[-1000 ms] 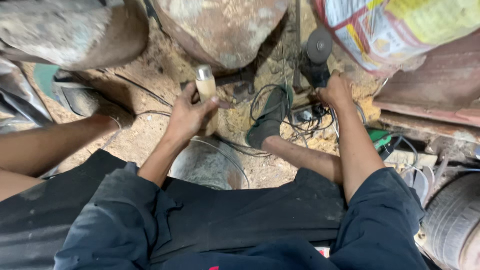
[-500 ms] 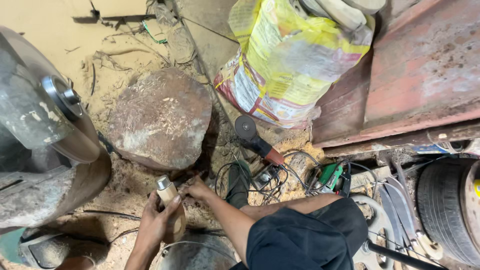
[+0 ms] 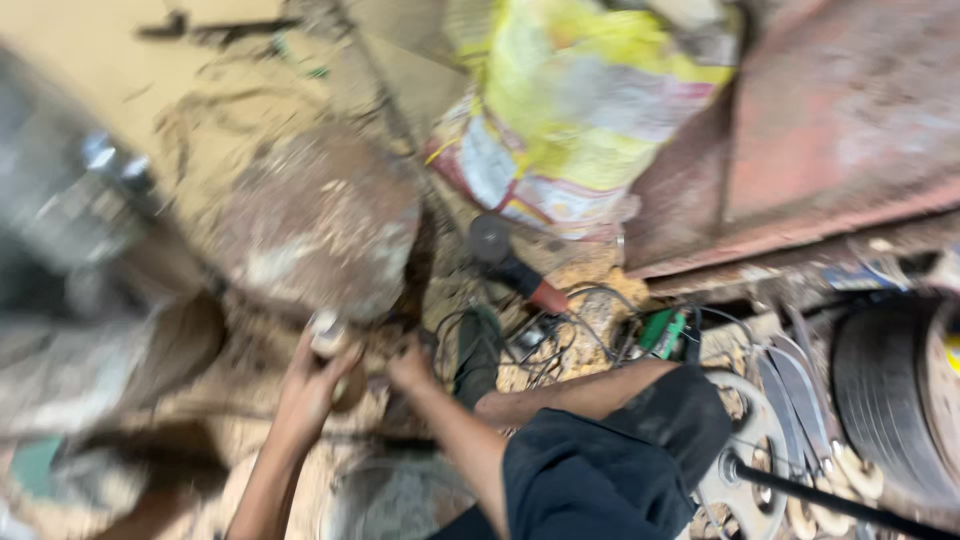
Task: The person shapes a wooden handle by pressing it against a rotating grinding wheel, then inserts a metal sleeve and taps it with a hammer. They use an angle grinder to smooth the sleeve and continue grinding the wooden handle on the wheel.
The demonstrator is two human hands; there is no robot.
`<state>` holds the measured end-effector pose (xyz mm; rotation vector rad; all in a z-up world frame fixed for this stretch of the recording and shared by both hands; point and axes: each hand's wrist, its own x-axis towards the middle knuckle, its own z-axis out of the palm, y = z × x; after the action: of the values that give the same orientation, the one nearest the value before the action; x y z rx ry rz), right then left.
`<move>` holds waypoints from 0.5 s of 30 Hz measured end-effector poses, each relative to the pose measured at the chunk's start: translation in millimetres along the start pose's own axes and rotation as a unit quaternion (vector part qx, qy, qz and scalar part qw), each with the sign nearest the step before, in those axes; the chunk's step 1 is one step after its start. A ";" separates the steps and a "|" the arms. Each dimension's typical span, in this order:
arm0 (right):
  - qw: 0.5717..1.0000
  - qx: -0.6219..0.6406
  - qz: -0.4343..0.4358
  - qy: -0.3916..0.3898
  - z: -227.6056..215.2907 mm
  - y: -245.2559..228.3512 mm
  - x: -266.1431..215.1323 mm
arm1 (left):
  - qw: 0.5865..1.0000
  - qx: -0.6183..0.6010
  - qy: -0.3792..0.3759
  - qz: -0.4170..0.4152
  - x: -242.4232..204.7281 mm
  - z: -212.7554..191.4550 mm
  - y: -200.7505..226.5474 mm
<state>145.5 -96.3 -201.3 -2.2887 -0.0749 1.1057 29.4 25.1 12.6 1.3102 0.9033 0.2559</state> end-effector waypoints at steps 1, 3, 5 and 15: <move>0.999 -0.023 0.027 -0.014 -16.0 -4.1 -0.1 | 0.999 -0.041 -0.009 -0.004 18.3 4.3 -0.3; 0.985 0.103 0.012 -0.136 -48.4 -4.4 -6.9 | 0.991 -0.127 -0.012 0.037 39.5 11.2 -10.7; 0.966 0.169 0.038 -0.190 -85.9 -15.3 -17.9 | 0.991 -0.032 0.053 0.117 65.1 18.5 -11.7; 0.950 0.180 -0.085 -0.241 -233.1 -140.7 -151.9 | 0.998 0.055 0.038 0.021 77.9 25.6 3.9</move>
<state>244.4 -137.6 91.4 -1.6243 -0.2358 1.4310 98.7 57.1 -17.4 1.4308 0.9662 0.2933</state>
